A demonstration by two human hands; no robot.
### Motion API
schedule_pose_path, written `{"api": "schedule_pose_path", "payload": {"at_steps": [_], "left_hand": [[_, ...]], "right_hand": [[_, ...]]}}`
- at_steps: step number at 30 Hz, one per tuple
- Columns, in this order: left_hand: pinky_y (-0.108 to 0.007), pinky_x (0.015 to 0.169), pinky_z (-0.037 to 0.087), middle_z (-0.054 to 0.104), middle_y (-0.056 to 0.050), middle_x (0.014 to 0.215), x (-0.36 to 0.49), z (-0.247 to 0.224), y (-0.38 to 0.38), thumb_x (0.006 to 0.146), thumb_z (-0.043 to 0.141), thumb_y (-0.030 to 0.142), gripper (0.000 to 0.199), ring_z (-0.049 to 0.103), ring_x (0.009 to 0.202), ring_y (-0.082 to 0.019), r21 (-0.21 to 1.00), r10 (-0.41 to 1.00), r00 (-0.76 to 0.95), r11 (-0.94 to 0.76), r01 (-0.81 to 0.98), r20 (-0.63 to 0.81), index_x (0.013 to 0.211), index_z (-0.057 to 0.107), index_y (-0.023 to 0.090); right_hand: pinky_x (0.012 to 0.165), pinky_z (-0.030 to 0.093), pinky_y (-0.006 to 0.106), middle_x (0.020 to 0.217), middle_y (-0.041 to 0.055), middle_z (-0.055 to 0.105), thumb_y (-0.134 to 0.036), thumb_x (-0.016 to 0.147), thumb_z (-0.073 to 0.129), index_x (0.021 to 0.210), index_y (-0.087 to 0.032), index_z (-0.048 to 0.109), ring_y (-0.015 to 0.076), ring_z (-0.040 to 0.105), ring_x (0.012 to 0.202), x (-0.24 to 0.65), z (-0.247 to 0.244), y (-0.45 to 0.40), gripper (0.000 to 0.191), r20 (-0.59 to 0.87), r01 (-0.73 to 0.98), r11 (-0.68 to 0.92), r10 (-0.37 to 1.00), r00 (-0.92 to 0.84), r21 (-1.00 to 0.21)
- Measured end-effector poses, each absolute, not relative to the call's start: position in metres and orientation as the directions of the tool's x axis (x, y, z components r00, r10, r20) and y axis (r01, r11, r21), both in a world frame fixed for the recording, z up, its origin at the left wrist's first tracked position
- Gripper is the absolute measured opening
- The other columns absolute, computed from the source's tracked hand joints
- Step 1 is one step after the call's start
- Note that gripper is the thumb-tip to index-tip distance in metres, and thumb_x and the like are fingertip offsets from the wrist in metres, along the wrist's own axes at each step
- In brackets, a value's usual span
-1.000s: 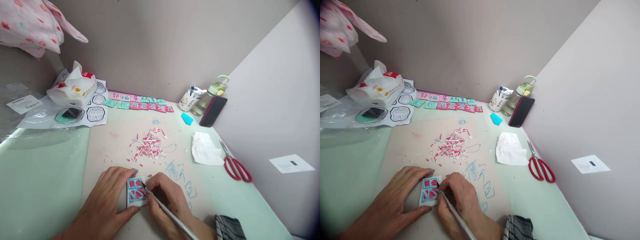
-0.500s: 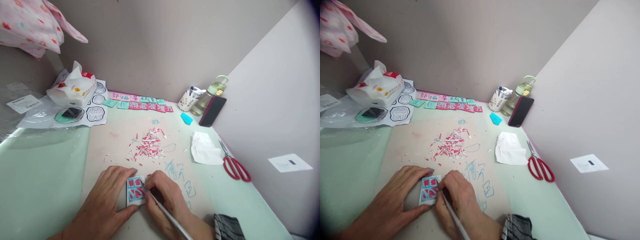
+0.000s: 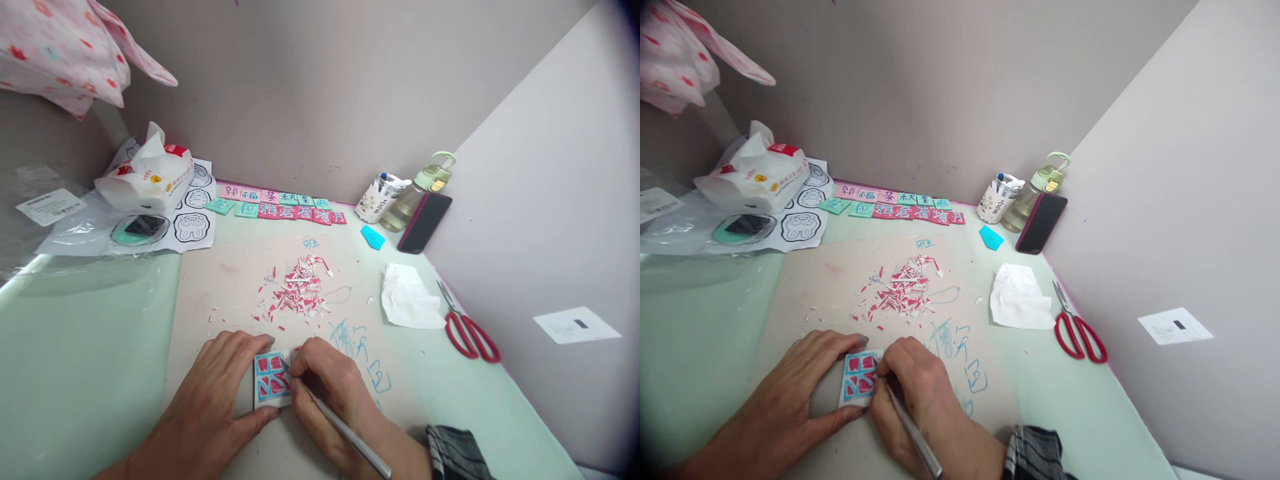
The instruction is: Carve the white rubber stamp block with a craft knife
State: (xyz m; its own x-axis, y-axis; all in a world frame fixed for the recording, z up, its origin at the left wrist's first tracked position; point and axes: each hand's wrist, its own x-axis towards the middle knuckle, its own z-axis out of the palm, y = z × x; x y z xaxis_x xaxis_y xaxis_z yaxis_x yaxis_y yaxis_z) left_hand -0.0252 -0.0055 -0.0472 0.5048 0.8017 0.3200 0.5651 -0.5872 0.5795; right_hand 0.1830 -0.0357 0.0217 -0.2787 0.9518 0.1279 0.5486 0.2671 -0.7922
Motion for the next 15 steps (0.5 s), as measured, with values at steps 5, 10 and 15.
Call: {"api": "schedule_pose_path", "payload": {"at_steps": [5, 10, 15], "left_hand": [[-0.043, 0.096, 0.049, 0.064, -0.002, 0.122, -0.0253, -0.0501, -0.0061, 0.081, 0.077, 0.023, 0.064, 0.06, 0.112, -0.029, 0.579, 0.801, 0.503, -0.589, 0.564, 0.325, 0.138, 0.046, 0.03], [-0.044, 0.096, 0.049, 0.063, -0.003, 0.123, -0.0257, -0.0485, -0.0052, 0.081, 0.078, 0.022, 0.067, 0.06, 0.112, -0.029, 0.571, 0.799, 0.517, -0.588, 0.572, 0.305, 0.138, 0.044, 0.03], [-0.044, 0.094, 0.05, 0.063, -0.003, 0.121, -0.0259, -0.0472, -0.0061, 0.081, 0.077, 0.023, 0.064, 0.06, 0.11, -0.029, 0.568, 0.803, 0.507, -0.586, 0.577, 0.314, 0.136, 0.045, 0.03]], "right_hand": [[0.064, 0.039, 0.027, 0.079, -0.0005, 0.056, -0.016, 0.093, 0.051, 0.085, -0.023, 0.047, 0.0146, 0.049, 0.069, 0.1835, 0.0206, -0.0362, 0.011, 0.113, 0.537, 0.247, 0.956, -0.27, -0.807], [0.064, 0.038, 0.027, 0.078, -0.0009, 0.056, -0.016, 0.092, 0.051, 0.085, -0.023, 0.047, 0.0142, 0.048, 0.068, 0.184, 0.0172, -0.0363, 0.01, 0.115, 0.534, 0.243, 0.958, -0.261, -0.81], [0.063, 0.038, 0.027, 0.077, -0.0013, 0.055, -0.017, 0.092, 0.051, 0.085, -0.022, 0.046, 0.014, 0.048, 0.067, 0.1847, 0.0176, -0.0365, 0.01, 0.107, 0.527, 0.235, 0.959, -0.263, -0.816]]}}
